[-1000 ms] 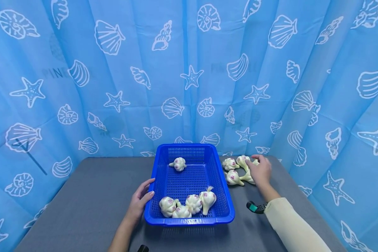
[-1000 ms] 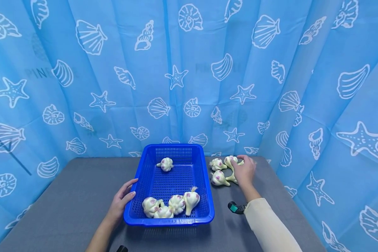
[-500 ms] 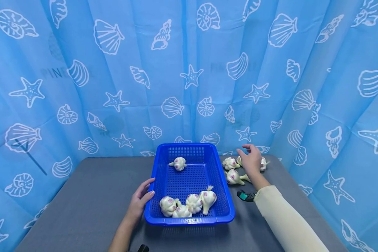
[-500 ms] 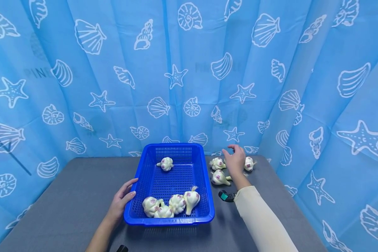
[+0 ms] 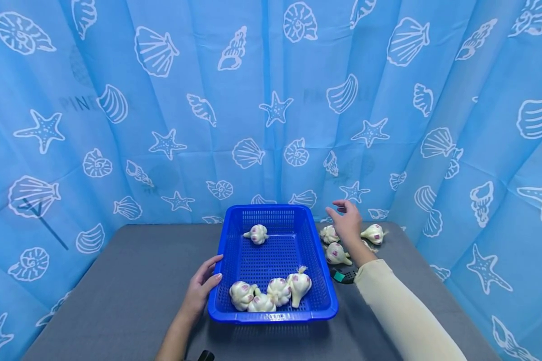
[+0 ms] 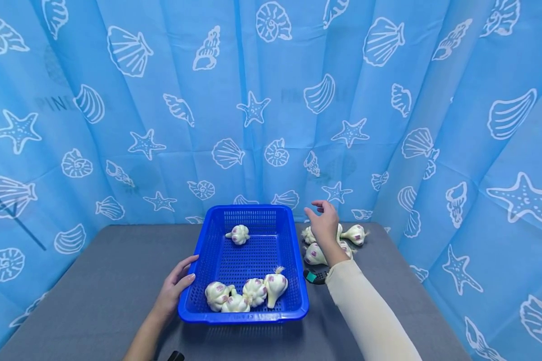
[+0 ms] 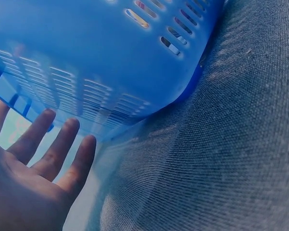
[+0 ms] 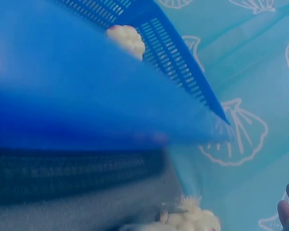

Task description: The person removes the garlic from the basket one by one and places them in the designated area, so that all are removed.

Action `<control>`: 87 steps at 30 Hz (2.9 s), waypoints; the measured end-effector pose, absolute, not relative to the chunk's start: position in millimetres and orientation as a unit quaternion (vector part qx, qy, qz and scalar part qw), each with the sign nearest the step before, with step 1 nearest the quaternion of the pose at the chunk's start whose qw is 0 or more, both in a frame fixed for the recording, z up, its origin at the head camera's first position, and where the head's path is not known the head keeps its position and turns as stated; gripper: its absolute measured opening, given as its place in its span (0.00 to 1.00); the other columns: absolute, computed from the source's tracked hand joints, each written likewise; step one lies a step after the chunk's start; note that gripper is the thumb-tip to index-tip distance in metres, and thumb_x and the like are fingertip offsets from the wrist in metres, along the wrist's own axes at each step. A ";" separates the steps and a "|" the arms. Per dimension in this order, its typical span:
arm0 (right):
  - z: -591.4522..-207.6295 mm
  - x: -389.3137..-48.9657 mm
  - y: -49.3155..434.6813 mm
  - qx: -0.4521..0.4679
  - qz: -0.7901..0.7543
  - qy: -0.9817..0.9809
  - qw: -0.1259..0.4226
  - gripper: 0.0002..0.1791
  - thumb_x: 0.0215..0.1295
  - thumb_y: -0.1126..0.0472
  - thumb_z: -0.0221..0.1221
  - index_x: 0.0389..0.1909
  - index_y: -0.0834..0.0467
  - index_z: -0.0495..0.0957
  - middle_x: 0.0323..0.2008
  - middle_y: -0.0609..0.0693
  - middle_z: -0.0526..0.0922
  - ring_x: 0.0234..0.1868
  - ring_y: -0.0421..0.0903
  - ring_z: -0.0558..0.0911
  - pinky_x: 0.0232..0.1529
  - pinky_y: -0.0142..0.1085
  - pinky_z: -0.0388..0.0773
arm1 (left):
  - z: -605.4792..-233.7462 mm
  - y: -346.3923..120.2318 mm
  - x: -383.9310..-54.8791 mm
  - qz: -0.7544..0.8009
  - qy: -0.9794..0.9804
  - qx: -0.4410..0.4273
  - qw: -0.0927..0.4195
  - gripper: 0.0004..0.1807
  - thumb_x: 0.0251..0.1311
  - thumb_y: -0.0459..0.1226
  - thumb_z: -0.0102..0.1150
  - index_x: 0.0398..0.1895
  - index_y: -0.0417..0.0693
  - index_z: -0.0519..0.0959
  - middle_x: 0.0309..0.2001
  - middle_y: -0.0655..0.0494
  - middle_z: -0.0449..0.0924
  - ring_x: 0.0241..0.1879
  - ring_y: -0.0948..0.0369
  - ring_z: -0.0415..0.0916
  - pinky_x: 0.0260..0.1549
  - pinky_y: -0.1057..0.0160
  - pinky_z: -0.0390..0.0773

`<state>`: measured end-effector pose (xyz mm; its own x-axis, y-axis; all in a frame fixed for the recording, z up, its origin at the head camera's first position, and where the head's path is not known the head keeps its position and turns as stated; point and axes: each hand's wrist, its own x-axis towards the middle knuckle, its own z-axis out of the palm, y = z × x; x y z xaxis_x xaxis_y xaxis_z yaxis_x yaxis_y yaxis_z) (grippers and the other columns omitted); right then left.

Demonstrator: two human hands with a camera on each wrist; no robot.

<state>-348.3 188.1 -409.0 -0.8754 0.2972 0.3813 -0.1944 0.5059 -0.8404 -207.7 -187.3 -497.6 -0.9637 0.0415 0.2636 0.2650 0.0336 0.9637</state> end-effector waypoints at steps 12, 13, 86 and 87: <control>-396.6 -350.6 152.0 0.019 0.532 -0.821 0.208 0.19 0.63 0.59 0.65 0.52 0.63 0.77 0.52 0.61 0.79 0.54 0.57 0.76 0.52 0.48 0.73 | -498.5 -187.5 -208.2 -0.690 -0.711 -0.108 0.082 0.24 0.68 0.34 0.51 0.67 0.44 0.68 0.64 0.36 0.68 0.60 0.41 0.67 0.53 0.44 0.71; -396.1 -350.4 149.3 0.026 0.536 -0.819 0.203 0.19 0.63 0.60 0.65 0.53 0.63 0.77 0.52 0.60 0.79 0.54 0.57 0.76 0.52 0.49 0.73 | -498.5 -187.5 -208.2 -0.690 -0.711 -0.108 0.082 0.24 0.68 0.34 0.51 0.67 0.44 0.68 0.64 0.36 0.67 0.60 0.41 0.67 0.53 0.44 0.71; -436.3 -361.6 41.8 0.159 0.452 -0.877 -0.047 0.32 0.62 0.54 0.65 0.66 0.58 0.70 0.65 0.59 0.70 0.60 0.60 0.72 0.56 0.53 0.70 | -497.9 -188.0 -210.1 -0.699 -0.701 -0.111 0.086 0.24 0.66 0.32 0.52 0.66 0.41 0.69 0.62 0.36 0.69 0.58 0.43 0.69 0.48 0.59 0.74; -437.3 -361.5 41.2 0.162 0.447 -0.878 -0.047 0.32 0.62 0.55 0.66 0.66 0.58 0.70 0.65 0.59 0.70 0.61 0.60 0.72 0.57 0.54 0.69 | -497.7 -187.7 -210.1 -0.699 -0.700 -0.114 0.087 0.24 0.66 0.31 0.52 0.66 0.40 0.68 0.62 0.35 0.69 0.58 0.42 0.69 0.48 0.59 0.75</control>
<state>-361.5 41.2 -437.3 -0.9429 -0.3270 0.0626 -0.2431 0.5477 -0.8006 -210.1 -187.7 -497.7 -0.9586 0.0385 0.2820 0.2820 -0.0046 0.9594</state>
